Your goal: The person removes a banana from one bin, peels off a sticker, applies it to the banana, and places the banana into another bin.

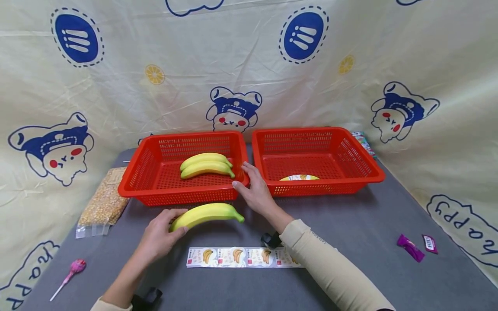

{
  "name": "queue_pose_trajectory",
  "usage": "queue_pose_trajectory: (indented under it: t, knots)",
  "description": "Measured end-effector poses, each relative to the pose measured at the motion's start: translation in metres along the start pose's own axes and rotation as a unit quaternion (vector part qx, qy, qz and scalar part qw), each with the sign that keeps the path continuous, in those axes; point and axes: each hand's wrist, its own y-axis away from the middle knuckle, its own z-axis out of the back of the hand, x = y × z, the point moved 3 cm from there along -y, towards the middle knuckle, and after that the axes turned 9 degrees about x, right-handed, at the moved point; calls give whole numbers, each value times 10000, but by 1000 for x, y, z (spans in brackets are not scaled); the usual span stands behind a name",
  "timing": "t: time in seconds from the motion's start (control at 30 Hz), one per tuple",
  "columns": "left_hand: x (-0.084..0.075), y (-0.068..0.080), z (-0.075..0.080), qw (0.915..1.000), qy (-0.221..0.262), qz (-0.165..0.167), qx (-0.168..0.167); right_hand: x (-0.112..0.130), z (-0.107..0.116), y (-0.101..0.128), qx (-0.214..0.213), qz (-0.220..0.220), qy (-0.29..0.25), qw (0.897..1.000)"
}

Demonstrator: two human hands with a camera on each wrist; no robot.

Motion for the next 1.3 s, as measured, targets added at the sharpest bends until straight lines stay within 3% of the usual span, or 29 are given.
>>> queue_pose_trajectory:
  t: [0.13,0.57,0.9,1.3]
  knots:
    - [-3,-10,-19,9997,-86,17,233,0,0,0,35,20,-10,10000]
    - [-34,-47,-58,9972,-81,-590,455,-1,0,0,101,-87,102,9999]
    - [-54,-62,-76,9935,-90,-777,824,-2,-1,0,89,-62,50,9999]
    - [-57,-66,-81,9923,-209,-928,791,-2,-2,0,6,6,62,10000]
